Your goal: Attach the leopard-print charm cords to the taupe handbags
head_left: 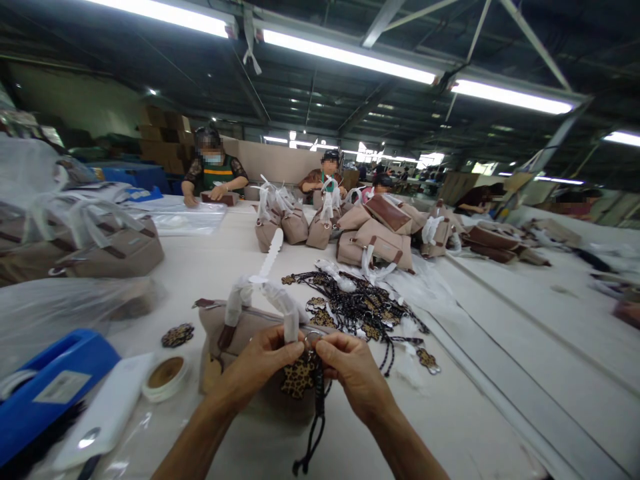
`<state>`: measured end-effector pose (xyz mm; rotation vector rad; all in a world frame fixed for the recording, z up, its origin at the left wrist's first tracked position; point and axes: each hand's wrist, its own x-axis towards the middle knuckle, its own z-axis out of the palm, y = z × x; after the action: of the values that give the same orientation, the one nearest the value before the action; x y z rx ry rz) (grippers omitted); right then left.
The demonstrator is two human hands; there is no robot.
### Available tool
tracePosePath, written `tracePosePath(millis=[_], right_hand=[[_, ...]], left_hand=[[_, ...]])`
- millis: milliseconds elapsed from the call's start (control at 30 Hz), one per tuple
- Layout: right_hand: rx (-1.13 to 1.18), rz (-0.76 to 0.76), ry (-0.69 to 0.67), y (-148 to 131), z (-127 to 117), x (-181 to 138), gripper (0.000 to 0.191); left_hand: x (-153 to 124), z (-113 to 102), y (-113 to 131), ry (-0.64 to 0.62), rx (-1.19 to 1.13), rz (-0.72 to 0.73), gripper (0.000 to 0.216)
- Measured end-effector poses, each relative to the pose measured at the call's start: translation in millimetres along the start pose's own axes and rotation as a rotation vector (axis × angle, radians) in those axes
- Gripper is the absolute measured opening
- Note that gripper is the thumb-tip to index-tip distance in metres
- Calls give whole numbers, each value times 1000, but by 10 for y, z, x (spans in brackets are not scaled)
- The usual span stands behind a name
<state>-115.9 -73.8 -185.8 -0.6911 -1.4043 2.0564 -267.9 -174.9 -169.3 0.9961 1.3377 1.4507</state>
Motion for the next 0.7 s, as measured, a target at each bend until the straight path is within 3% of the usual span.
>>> tracePosePath(millis=[167,400,600,700], right_hand=[[-24,-65,-43,-39,60,-45,32],[-6,-89,-16,-42,260,-109,33],[12,-93,-67,-118,173,-114,21],[91,-97,-101,-76,123,-81,25]], left_hand=[[43,75,-3,99,38,47,21],[33,97,-37,87,35,60,23],[7,99,-27,102,41,88,24],[15,130,-19,127,40,82,24]])
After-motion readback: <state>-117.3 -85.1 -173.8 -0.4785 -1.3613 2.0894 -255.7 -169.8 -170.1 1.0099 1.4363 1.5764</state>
